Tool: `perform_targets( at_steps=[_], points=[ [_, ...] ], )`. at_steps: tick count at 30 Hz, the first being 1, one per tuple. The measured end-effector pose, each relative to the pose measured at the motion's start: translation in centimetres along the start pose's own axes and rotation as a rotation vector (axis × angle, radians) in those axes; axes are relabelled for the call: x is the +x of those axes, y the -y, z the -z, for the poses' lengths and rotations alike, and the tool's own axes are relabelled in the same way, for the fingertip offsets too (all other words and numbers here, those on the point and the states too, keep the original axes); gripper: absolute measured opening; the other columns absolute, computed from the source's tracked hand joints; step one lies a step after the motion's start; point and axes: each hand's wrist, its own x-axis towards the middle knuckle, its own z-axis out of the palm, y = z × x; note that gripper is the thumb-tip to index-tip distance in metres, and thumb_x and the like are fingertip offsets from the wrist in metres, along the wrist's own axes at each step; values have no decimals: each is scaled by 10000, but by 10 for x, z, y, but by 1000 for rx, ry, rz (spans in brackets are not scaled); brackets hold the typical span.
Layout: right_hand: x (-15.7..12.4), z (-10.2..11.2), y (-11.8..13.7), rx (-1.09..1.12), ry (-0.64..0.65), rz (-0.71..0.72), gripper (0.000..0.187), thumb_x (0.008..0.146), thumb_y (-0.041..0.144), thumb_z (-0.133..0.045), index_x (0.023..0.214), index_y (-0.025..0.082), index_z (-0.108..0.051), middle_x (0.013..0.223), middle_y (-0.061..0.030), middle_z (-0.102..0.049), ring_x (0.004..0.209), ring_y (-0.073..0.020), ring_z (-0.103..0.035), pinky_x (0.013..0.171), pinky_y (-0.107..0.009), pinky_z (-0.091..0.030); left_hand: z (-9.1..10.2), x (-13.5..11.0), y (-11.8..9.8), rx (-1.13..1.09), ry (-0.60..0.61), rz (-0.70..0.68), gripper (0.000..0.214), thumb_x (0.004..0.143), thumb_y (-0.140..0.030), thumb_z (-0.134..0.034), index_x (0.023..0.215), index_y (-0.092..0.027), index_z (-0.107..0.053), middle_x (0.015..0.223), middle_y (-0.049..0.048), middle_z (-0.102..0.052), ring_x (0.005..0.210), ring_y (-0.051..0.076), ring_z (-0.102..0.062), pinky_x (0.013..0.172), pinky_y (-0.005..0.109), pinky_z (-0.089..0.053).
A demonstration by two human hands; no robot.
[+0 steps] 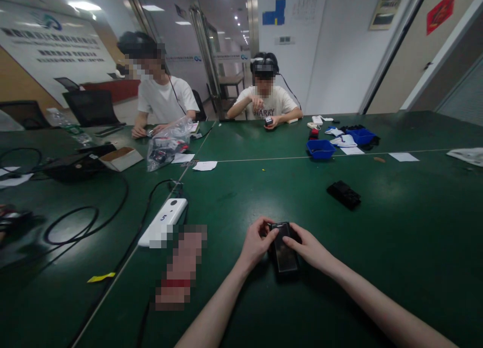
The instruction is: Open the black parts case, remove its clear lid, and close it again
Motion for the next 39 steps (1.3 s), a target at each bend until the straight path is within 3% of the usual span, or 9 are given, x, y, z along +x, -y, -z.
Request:
perform_targets(
  at_steps=[10, 17, 21, 25, 30, 33, 36, 39],
  points=[
    [-2, 0, 8, 265, 10, -73, 294, 785, 384, -570, 997, 187, -520, 946, -35, -608, 910, -189, -576, 818, -335, -457, 0, 0, -2, -66, 18, 16, 289, 723, -391, -615, 852, -140, -554, 583, -46, -456, 477, 71, -451, 433, 177, -383],
    [-3, 8, 13, 270, 2, -99, 284, 776, 379, -577, 990, 198, -531, 990, -36, -621, 959, -196, -572, 859, -351, -445, -2, -1, -4, -222, 29, 97, 354, 767, -465, -539, 899, -138, -517, 572, -45, -498, 401, 66, -478, 382, 178, -415],
    [-10, 27, 14, 285, -84, -167, 288, 770, 386, -565, 992, 204, -550, 997, -30, -631, 952, -198, -583, 835, -334, -458, -3, 0, -4, -257, 8, 125, 349, 777, -470, -513, 878, -136, -518, 584, -42, -492, 411, 62, -487, 372, 164, -407],
    [-23, 66, 4, 219, -247, -330, 353, 775, 445, -501, 1048, 224, -544, 997, -48, -645, 849, -215, -623, 634, -305, -501, -3, 0, -4, -248, 14, 135, 319, 772, -441, -519, 862, -135, -522, 574, -44, -483, 426, 65, -484, 381, 170, -414],
    [-46, 132, -10, -88, -464, -372, 360, 776, 475, -453, 1009, 215, -539, 955, -75, -657, 836, -233, -634, 639, -324, -514, -4, 1, -1, -219, 25, 110, 305, 771, -428, -522, 863, -138, -518, 561, -47, -488, 403, 62, -475, 374, 167, -386],
    [-58, 158, -11, -440, -508, -433, 393, 774, 472, -446, 1035, 188, -520, 959, -125, -641, 794, -259, -628, 649, -379, -515, -4, 1, 0, -201, 35, 102, 299, 772, -425, -520, 854, -138, -522, 553, -47, -485, 409, 64, -479, 380, 166, -389],
    [-65, 162, -9, -879, -526, -473, 426, 779, 450, -441, 1057, 136, -512, 1017, -194, -580, 758, -291, -605, 586, -423, -501, -3, 1, -2, -193, 38, 99, 290, 774, -420, -516, 849, -140, -525, 535, -50, -480, 413, 69, -479, 388, 174, -399],
    [-68, 152, -12, -1193, -498, -452, 392, 804, 391, -421, 1062, 109, -512, 1029, -218, -520, 793, -314, -573, 517, -400, -480, -3, 0, -3, -186, 41, 102, 279, 777, -411, -511, 843, -140, -525, 531, -50, -481, 410, 71, -478, 390, 181, -404]
  ],
)
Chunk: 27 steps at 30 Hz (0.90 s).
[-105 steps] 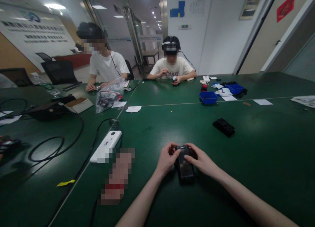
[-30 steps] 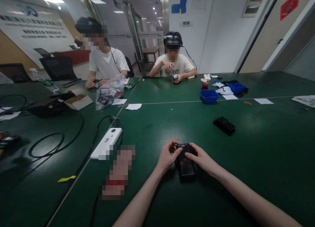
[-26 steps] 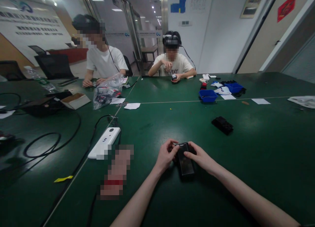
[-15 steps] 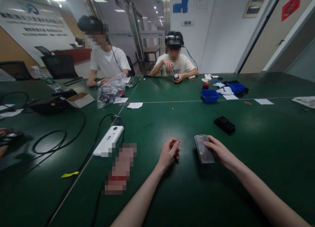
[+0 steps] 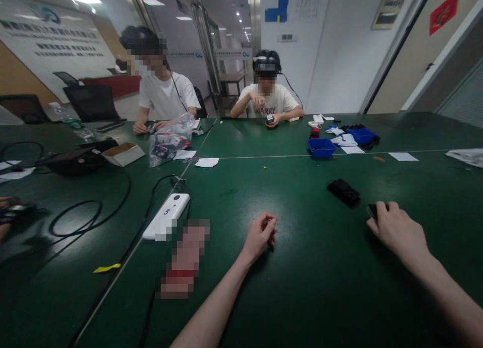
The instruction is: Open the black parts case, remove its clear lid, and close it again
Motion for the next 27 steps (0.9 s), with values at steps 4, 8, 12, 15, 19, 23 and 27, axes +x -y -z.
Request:
perform_targets(
  at_steps=[4, 8, 12, 15, 19, 23, 27],
  points=[
    [-7, -16, 4, -144, -53, 103, 350, 801, 305, -434, 1087, 118, -508, 1034, -210, -478, 829, -314, -537, 500, -363, -464, 0, 0, -1, 2, 10, 9, 272, 781, -402, -507, 843, -137, -523, 546, -47, -480, 425, 75, -489, 391, 179, -404],
    [-7, -25, 2, -193, -119, 144, 354, 838, 294, -356, 1103, 117, -510, 1037, -217, -468, 798, -295, -527, 510, -370, -455, 0, -1, -1, 9, 15, 5, 276, 785, -409, -505, 837, -138, -526, 546, -44, -486, 417, 74, -488, 394, 180, -400],
    [-7, -25, 2, -211, -114, 130, 374, 845, 304, -345, 1128, 122, -507, 1040, -214, -471, 779, -278, -521, 492, -349, -449, 0, -1, -1, 17, 15, 0, 275, 794, -407, -492, 839, -139, -527, 549, -43, -492, 404, 69, -485, 393, 178, -395],
    [-8, -23, 6, -219, -111, 135, 409, 860, 321, -332, 1160, 94, -493, 1062, -230, -463, 778, -273, -525, 488, -333, -448, 1, 0, 0, 19, 19, 0, 270, 794, -401, -491, 836, -137, -527, 553, -42, -490, 412, 70, -490, 393, 174, -397],
    [-9, -20, 14, -287, -123, 108, 410, 888, 321, -306, 1137, 70, -512, 1020, -222, -476, 790, -274, -538, 498, -303, -446, 0, 0, 1, 18, 25, 7, 276, 793, -408, -492, 825, -136, -527, 544, -45, -485, 402, 65, -481, 385, 168, -395],
    [-5, -15, 18, -273, -112, 80, 426, 886, 345, -336, 1180, 74, -484, 1037, -214, -487, 810, -269, -550, 510, -295, -458, 0, 0, 1, 15, 19, 2, 277, 791, -411, -499, 818, -137, -529, 538, -46, -484, 403, 66, -480, 387, 168, -400],
    [6, -12, 21, -239, -141, 89, 473, 868, 375, -375, 1215, 62, -448, 1092, -228, -494, 857, -284, -553, 573, -332, -485, 0, 0, 1, 15, 21, 0, 273, 790, -406, -501, 813, -136, -527, 540, -45, -482, 404, 66, -477, 380, 168, -401]
  ],
)
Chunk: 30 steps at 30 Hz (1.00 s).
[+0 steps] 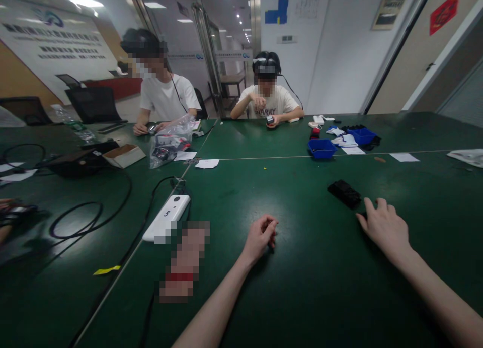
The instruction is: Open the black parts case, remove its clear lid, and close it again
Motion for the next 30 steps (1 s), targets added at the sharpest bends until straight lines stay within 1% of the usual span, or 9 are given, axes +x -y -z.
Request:
perform_targets(
  at_steps=[4, 8, 10, 13, 17, 22, 26, 30],
  points=[
    [18, 2, 3, 33, -42, 2, 518, 853, 402, -387, 1227, 46, -427, 1122, -245, -514, 922, -315, -546, 689, -397, -481, 0, 0, 1, 0, -2, -1, 270, 788, -403, -506, 809, -135, -527, 547, -44, -481, 407, 63, -472, 379, 164, -399],
    [38, -1, 8, 69, -74, 3, 540, 851, 401, -375, 1234, 23, -407, 1094, -254, -554, 948, -329, -541, 766, -436, -445, 0, 0, 1, 7, 0, -3, 270, 791, -401, -501, 807, -133, -526, 543, -44, -479, 402, 61, -468, 379, 164, -397],
    [47, -4, 11, 84, -58, 9, 565, 848, 403, -376, 1252, 8, -385, 1082, -260, -571, 958, -336, -542, 783, -448, -434, 0, 0, 1, 8, 4, -1, 271, 792, -403, -499, 805, -133, -525, 539, -45, -480, 399, 63, -470, 379, 167, -401],
    [57, -10, 16, 93, 12, 10, 613, 843, 410, -395, 1276, -22, -356, 1067, -264, -588, 967, -340, -553, 789, -440, -433, 0, 0, 0, 9, 4, 1, 274, 792, -407, -499, 803, -135, -522, 533, -44, -484, 394, 65, -472, 377, 168, -397],
    [62, -15, 19, 79, 67, 5, 609, 849, 389, -411, 1264, -54, -362, 1053, -270, -595, 954, -336, -572, 766, -416, -444, 0, 0, 0, 11, 8, 2, 280, 790, -415, -503, 808, -137, -528, 534, -43, -490, 395, 66, -479, 382, 167, -396],
    [61, -16, 21, 45, 66, 10, 519, 862, 316, -404, 1206, -72, -402, 1005, -282, -602, 901, -334, -595, 728, -407, -450, 0, 0, 2, 19, 3, 0, 287, 787, -422, -504, 812, -138, -535, 537, -41, -486, 405, 69, -475, 381, 169, -392],
    [61, -18, 21, 55, 60, 24, 456, 866, 296, -399, 1166, -45, -435, 980, -271, -603, 892, -326, -596, 706, -394, -460, 0, 0, 1, 16, -4, -3, 289, 782, -425, -512, 806, -139, -540, 528, -43, -483, 404, 66, -469, 386, 167, -391],
    [60, -17, 22, 67, 33, 31, 452, 864, 300, -400, 1171, -29, -433, 984, -254, -599, 889, -313, -590, 724, -382, -465, 0, -1, -1, 20, 7, -2, 291, 787, -425, -507, 814, -137, -538, 533, -39, -487, 406, 67, -474, 388, 167, -400]
  ],
)
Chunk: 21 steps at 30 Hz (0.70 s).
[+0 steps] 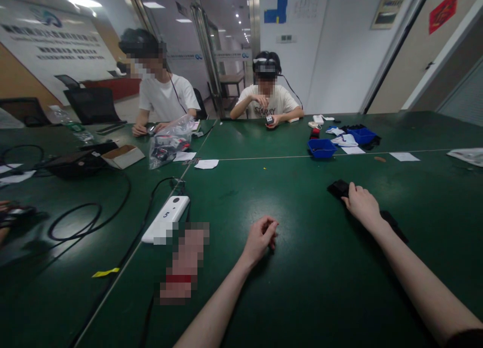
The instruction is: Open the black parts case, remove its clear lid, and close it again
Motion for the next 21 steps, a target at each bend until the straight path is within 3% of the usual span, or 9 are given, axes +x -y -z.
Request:
perform_targets(
  at_steps=[14, 17, 21],
  points=[
    [-12, 21, 14, 189, -71, -13, 583, 873, 393, -333, 1291, -13, -348, 1086, -274, -552, 941, -344, -555, 774, -456, -462, 0, 0, -1, 6, -4, -4, 281, 789, -412, -499, 815, -135, -537, 548, -37, -481, 417, 68, -471, 385, 167, -401],
    [-22, 24, 29, 386, -7, 21, 570, 873, 426, -338, 1293, 43, -374, 1108, -234, -570, 988, -328, -555, 818, -440, -457, 0, -1, -1, 2, 3, -1, 274, 792, -406, -496, 820, -136, -529, 552, -38, -480, 416, 67, -473, 386, 166, -399],
    [-39, 29, 57, 846, 221, 125, 530, 878, 431, -354, 1295, 109, -408, 1187, -164, -574, 1069, -264, -541, 919, -395, -415, 0, -1, 0, 5, -9, 7, 268, 793, -389, -499, 870, -134, -531, 576, -38, -481, 429, 65, -481, 394, 165, -410]
  ],
)
